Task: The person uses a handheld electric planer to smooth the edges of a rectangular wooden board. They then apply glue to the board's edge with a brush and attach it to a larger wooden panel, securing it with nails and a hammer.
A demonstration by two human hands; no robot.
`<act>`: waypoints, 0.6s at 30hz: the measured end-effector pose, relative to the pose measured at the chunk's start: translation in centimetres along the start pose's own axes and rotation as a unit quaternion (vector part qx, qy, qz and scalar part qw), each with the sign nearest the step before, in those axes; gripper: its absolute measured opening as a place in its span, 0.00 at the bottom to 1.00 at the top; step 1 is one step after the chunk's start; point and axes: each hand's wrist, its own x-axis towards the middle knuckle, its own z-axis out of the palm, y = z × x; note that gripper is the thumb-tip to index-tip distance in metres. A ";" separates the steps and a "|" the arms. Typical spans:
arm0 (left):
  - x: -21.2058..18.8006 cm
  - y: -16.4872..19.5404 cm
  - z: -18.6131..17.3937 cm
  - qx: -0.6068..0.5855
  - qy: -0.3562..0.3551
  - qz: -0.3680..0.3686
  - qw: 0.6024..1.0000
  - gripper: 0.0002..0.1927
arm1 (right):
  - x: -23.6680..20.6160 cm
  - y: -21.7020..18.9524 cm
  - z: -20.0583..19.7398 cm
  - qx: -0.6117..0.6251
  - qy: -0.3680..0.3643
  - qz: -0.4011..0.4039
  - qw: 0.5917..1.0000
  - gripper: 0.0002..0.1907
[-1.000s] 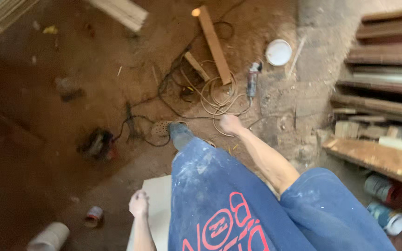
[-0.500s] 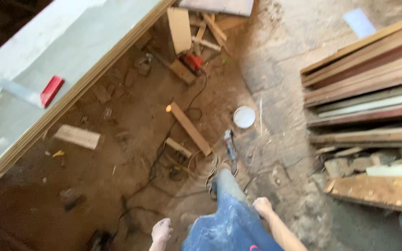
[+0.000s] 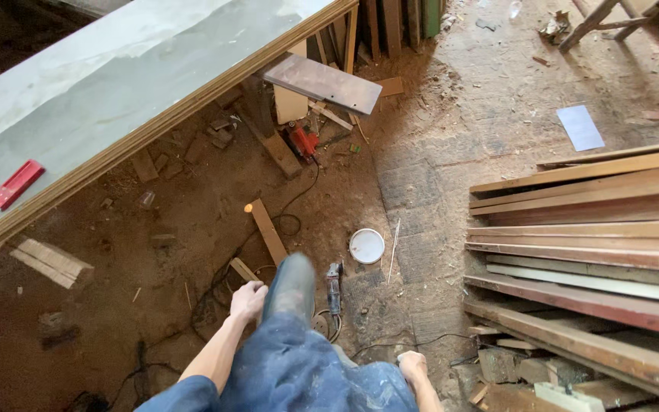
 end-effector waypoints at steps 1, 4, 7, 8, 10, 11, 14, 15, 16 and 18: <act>0.9 1.6 0.7 0.004 -0.001 -0.003 1.000 0.24 | 0.9 0.4 -0.8 0.009 -0.001 0.000 1.000 0.16; 3.6 5.4 2.3 -0.013 -0.007 -0.029 0.999 0.24 | 3.6 -0.1 -4.0 0.108 -0.022 0.038 0.993 0.15; 7.3 10.3 4.0 -0.029 0.005 -0.015 0.999 0.23 | 6.6 -0.3 -7.7 0.225 -0.042 0.084 0.970 0.14; 8.8 11.9 4.7 -0.031 0.012 -0.004 0.999 0.22 | 8.0 -0.4 -8.7 0.262 -0.049 0.098 0.959 0.13; 11.8 15.9 5.9 -0.105 0.012 -0.012 0.994 0.21 | 11.2 0.0 -11.1 0.347 -0.053 0.143 0.925 0.13; 13.8 18.5 6.5 -0.143 0.013 -0.016 0.989 0.21 | 13.4 0.1 -12.5 0.392 -0.056 0.167 0.903 0.13; 19.8 28.7 8.4 -0.185 0.085 0.108 0.973 0.18 | 21.8 0.3 -18.8 0.480 -0.019 0.225 0.848 0.12; 21.9 32.6 8.9 -0.213 0.120 0.177 0.953 0.17 | 25.2 -0.1 -21.3 0.476 -0.006 0.227 0.850 0.12; 23.2 35.9 9.6 -0.188 0.106 0.150 0.965 0.16 | 28.3 -1.1 -23.6 0.452 0.005 0.217 0.865 0.10; 28.5 44.7 9.4 -0.149 0.099 0.117 0.977 0.16 | 37.9 -5.1 -31.9 0.412 0.042 0.167 0.895 0.08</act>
